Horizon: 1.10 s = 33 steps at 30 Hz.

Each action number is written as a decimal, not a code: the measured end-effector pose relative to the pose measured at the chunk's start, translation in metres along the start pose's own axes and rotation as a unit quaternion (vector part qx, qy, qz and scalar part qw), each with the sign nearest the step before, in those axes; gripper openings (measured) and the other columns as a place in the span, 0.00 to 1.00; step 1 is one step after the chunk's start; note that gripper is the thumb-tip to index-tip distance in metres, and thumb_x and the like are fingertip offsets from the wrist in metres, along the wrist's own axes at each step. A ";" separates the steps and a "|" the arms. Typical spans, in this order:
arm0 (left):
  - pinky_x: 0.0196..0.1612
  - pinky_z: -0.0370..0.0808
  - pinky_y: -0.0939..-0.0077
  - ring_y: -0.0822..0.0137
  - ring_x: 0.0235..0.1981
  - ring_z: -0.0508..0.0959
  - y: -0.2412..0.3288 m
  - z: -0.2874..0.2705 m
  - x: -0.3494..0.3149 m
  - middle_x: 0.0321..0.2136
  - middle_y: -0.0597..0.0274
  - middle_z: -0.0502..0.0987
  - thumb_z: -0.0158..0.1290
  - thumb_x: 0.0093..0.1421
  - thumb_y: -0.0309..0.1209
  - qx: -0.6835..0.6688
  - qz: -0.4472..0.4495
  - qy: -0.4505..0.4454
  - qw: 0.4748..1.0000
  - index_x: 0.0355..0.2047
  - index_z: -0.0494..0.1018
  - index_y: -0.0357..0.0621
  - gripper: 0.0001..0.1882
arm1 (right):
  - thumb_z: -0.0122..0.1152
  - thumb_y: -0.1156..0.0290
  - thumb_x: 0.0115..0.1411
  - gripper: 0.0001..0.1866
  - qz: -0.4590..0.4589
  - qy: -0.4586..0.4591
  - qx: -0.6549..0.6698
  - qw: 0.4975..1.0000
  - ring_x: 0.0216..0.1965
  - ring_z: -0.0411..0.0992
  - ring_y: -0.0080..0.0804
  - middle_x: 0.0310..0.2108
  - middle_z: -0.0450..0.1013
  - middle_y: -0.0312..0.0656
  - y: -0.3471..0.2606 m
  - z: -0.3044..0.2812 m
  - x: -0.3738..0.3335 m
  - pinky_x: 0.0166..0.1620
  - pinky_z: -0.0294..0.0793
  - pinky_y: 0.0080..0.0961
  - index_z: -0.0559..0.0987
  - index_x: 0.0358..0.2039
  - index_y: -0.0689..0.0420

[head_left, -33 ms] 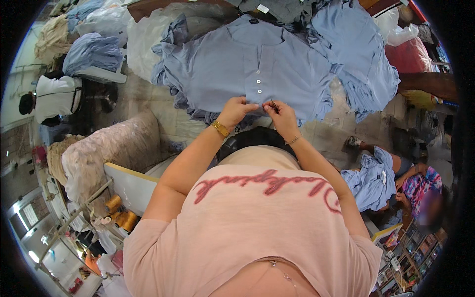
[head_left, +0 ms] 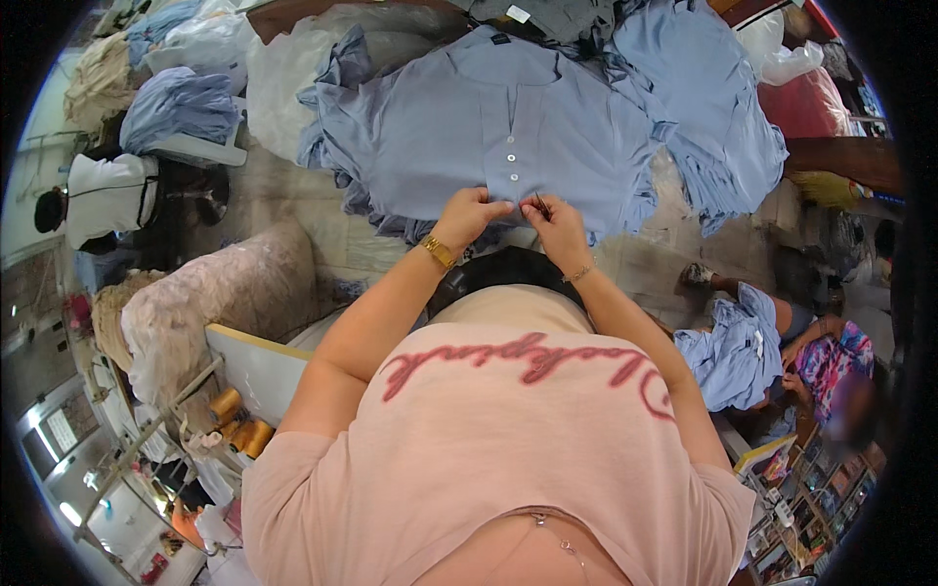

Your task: The person buttons the front placket of light blue shirts one by one. They pick up each shirt, align the buttonholes, fasten the buttons, and place the finished shirt on a growing stack. The workspace is cluttered with piles of shirts and sewing materials.

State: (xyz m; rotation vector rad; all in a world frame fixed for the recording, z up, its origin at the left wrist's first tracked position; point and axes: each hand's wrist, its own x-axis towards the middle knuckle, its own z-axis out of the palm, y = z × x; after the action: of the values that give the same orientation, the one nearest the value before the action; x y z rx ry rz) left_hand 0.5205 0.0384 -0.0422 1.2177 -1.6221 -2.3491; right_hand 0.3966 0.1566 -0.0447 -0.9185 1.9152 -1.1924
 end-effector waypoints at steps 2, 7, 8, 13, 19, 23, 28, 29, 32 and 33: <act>0.38 0.64 0.83 0.77 0.33 0.70 -0.004 -0.003 0.001 0.30 0.66 0.75 0.55 0.50 0.33 0.030 -0.006 0.004 1.000 0.34 0.74 0.35 0.14 | 0.55 0.72 0.52 0.08 0.015 0.009 -0.022 1.000 0.22 0.68 0.29 0.21 0.72 0.45 -0.001 0.004 -0.003 0.29 0.67 0.23 0.76 0.30 0.62; 0.35 0.66 0.83 0.78 0.29 0.70 0.000 -0.006 0.003 0.27 0.66 0.75 0.56 0.49 0.33 0.074 0.015 -0.007 0.997 0.31 0.74 0.35 0.13 | 0.56 0.70 0.51 0.08 0.049 0.025 -0.056 0.997 0.22 0.70 0.34 0.22 0.72 0.47 -0.011 0.007 -0.003 0.29 0.67 0.26 0.76 0.28 0.62; 0.34 0.66 0.83 0.78 0.28 0.70 -0.003 -0.008 0.006 0.27 0.66 0.75 0.56 0.49 0.33 0.095 0.022 -0.008 0.995 0.31 0.74 0.35 0.13 | 0.56 0.69 0.51 0.09 0.049 0.025 -0.070 0.996 0.23 0.70 0.36 0.22 0.72 0.48 -0.013 0.006 -0.002 0.29 0.68 0.27 0.76 0.27 0.62; 0.31 0.66 0.84 0.79 0.26 0.70 -0.008 -0.011 0.015 0.25 0.67 0.75 0.57 0.49 0.31 0.169 0.043 -0.003 0.985 0.30 0.74 0.35 0.12 | 0.58 0.67 0.45 0.10 0.002 0.049 -0.166 0.985 0.24 0.70 0.43 0.22 0.71 0.49 -0.017 0.011 0.005 0.30 0.68 0.31 0.74 0.23 0.62; 0.33 0.67 0.84 0.78 0.27 0.71 -0.012 -0.009 0.015 0.27 0.66 0.75 0.55 0.51 0.31 0.089 0.026 -0.021 0.996 0.32 0.74 0.34 0.12 | 0.57 0.69 0.42 0.09 0.003 0.068 -0.134 0.989 0.21 0.67 0.37 0.18 0.68 0.46 -0.010 0.012 0.010 0.27 0.66 0.28 0.72 0.20 0.62; 0.34 0.67 0.83 0.77 0.28 0.71 -0.003 -0.006 0.009 0.28 0.65 0.75 0.55 0.51 0.32 0.085 0.021 -0.027 0.996 0.33 0.73 0.33 0.14 | 0.54 0.72 0.44 0.07 0.054 0.060 0.012 0.997 0.19 0.60 0.23 0.14 0.63 0.38 0.004 0.010 0.006 0.24 0.61 0.20 0.70 0.19 0.62; 0.34 0.66 0.83 0.77 0.29 0.71 -0.002 -0.006 0.009 0.29 0.66 0.75 0.55 0.50 0.33 0.047 0.007 -0.032 0.998 0.34 0.73 0.33 0.15 | 0.52 0.74 0.47 0.05 0.070 0.054 0.105 0.991 0.19 0.56 0.16 0.14 0.59 0.30 0.003 0.006 0.003 0.23 0.58 0.15 0.70 0.20 0.61; 0.34 0.66 0.83 0.77 0.29 0.70 -0.001 -0.007 0.009 0.29 0.66 0.74 0.55 0.50 0.33 0.039 -0.005 -0.029 0.999 0.34 0.73 0.33 0.15 | 0.52 0.74 0.47 0.05 0.065 0.045 0.110 0.991 0.19 0.56 0.16 0.14 0.59 0.29 0.000 0.002 0.002 0.23 0.58 0.15 0.70 0.21 0.61; 0.34 0.66 0.83 0.76 0.29 0.70 0.002 -0.008 0.007 0.29 0.66 0.74 0.55 0.50 0.33 0.027 -0.017 -0.032 0.999 0.34 0.73 0.34 0.15 | 0.52 0.74 0.50 0.04 0.049 0.003 0.078 0.996 0.20 0.58 0.17 0.16 0.62 0.31 -0.001 -0.009 0.001 0.24 0.59 0.16 0.71 0.23 0.62; 0.34 0.66 0.83 0.76 0.29 0.70 0.003 -0.007 0.006 0.29 0.66 0.74 0.55 0.50 0.33 0.025 -0.017 -0.034 0.999 0.34 0.73 0.34 0.14 | 0.53 0.74 0.51 0.05 0.043 -0.015 0.059 0.997 0.20 0.59 0.18 0.16 0.63 0.32 -0.005 -0.011 0.001 0.24 0.60 0.16 0.71 0.24 0.62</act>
State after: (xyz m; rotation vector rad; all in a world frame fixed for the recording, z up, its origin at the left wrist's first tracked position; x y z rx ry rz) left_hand 0.5195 0.0285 -0.0447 1.1957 -1.7043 -2.4089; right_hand 0.3877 0.1587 -0.0369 -0.7796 1.8209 -1.2218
